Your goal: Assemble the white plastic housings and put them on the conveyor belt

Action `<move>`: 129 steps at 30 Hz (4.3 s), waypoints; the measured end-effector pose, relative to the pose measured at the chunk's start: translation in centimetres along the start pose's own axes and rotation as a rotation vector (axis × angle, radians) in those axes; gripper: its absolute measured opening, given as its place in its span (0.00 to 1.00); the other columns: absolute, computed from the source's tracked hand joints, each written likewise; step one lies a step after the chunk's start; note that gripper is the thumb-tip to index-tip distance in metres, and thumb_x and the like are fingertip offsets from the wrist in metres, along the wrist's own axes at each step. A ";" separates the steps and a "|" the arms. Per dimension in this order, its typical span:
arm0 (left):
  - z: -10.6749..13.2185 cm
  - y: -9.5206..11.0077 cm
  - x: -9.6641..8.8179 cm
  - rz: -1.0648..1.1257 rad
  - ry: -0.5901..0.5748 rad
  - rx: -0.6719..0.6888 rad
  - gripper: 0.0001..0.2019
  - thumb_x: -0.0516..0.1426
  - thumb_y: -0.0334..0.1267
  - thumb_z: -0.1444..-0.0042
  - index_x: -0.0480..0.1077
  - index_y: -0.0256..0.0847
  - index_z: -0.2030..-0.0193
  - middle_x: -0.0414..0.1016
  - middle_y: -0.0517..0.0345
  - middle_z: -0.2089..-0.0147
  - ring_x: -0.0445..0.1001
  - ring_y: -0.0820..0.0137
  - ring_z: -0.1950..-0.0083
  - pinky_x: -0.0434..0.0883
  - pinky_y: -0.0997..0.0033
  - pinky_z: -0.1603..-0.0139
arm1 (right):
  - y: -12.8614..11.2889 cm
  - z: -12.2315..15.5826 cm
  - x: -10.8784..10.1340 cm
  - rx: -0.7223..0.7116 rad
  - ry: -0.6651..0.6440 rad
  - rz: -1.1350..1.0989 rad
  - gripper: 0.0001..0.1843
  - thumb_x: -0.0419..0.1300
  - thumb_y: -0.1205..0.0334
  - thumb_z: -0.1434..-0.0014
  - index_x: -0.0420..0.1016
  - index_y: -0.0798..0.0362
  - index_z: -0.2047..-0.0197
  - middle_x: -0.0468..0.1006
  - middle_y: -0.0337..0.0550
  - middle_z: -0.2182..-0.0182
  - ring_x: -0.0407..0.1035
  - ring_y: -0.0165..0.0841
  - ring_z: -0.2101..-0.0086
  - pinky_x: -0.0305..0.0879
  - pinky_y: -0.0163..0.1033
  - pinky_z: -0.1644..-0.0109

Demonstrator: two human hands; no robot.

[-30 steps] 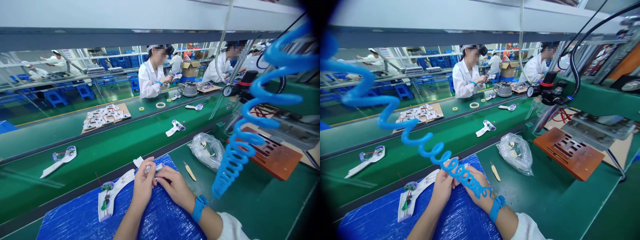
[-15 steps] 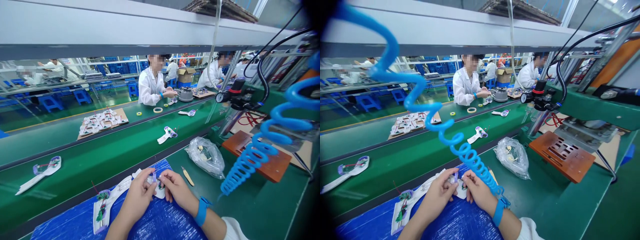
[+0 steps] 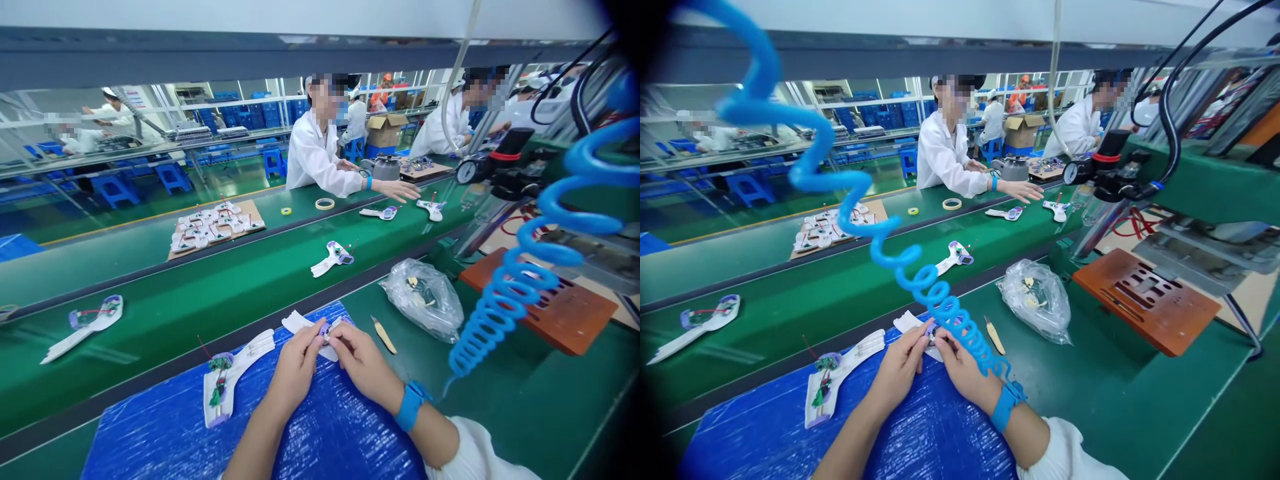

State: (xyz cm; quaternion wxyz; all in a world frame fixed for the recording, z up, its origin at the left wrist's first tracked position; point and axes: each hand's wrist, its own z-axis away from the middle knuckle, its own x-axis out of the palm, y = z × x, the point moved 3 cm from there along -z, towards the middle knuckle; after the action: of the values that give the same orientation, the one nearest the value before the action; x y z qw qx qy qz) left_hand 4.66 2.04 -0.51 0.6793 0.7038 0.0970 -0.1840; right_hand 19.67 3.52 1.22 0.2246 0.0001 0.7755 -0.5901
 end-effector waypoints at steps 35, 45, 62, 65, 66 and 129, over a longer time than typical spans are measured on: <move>-1.8 5.1 -4.4 -0.281 0.442 0.148 0.23 0.46 0.46 0.34 0.62 0.41 0.36 0.70 0.48 0.56 0.72 0.63 0.56 0.69 0.63 0.52 | 0.4 0.7 -2.0 -0.042 0.523 -0.037 0.16 0.54 0.53 0.36 0.71 0.49 0.48 0.72 0.51 0.50 0.69 0.42 0.54 0.67 0.48 0.51; -5.0 -0.7 -26.7 -0.840 0.682 -0.326 0.25 0.46 0.48 0.37 0.62 0.39 0.38 0.72 0.43 0.50 0.72 0.53 0.48 0.69 0.57 0.50 | 4.9 -12.8 -2.5 0.205 0.242 -0.132 0.25 0.57 0.52 0.45 0.74 0.60 0.50 0.76 0.44 0.70 0.68 0.33 0.73 0.65 0.39 0.71; -11.5 0.2 -6.4 -1.139 -0.078 0.278 0.13 0.49 0.28 0.37 0.68 0.35 0.48 0.69 0.41 0.45 0.68 0.54 0.44 0.71 0.53 0.52 | 6.1 -21.0 4.5 0.120 -0.310 -0.118 0.16 0.55 0.65 0.52 0.81 0.53 0.63 0.77 0.42 0.70 0.65 0.31 0.74 0.60 0.34 0.72; -11.0 -0.4 -7.6 -1.087 -0.062 0.259 0.11 0.49 0.28 0.37 0.67 0.37 0.50 0.69 0.43 0.45 0.69 0.56 0.44 0.70 0.55 0.50 | 5.1 -21.3 5.0 0.070 -0.406 -0.101 0.11 0.58 0.63 0.52 0.80 0.53 0.66 0.75 0.40 0.72 0.61 0.29 0.77 0.58 0.34 0.74; -10.7 -0.1 -8.3 -1.062 -0.050 0.240 0.11 0.49 0.27 0.37 0.67 0.37 0.50 0.70 0.43 0.46 0.71 0.56 0.46 0.71 0.56 0.51 | 4.6 -21.2 5.1 0.061 -0.434 -0.100 0.10 0.59 0.61 0.51 0.79 0.54 0.67 0.74 0.39 0.74 0.59 0.28 0.78 0.57 0.34 0.75; 0.7 0.6 0.5 -0.116 0.146 0.039 0.21 0.45 0.44 0.33 0.61 0.46 0.35 0.68 0.50 0.43 0.67 0.64 0.42 0.64 0.58 0.39 | 0.7 -0.8 1.1 0.050 0.055 -0.116 0.11 0.52 0.57 0.34 0.67 0.51 0.68 0.66 0.36 0.74 0.58 0.30 0.74 0.54 0.35 0.69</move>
State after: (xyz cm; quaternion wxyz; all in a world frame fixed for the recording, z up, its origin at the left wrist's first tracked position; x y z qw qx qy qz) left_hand 5.25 1.23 -0.19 0.6449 0.7215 0.1830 -0.1732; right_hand 18.62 4.20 0.38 0.1685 -0.0228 0.7650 -0.6212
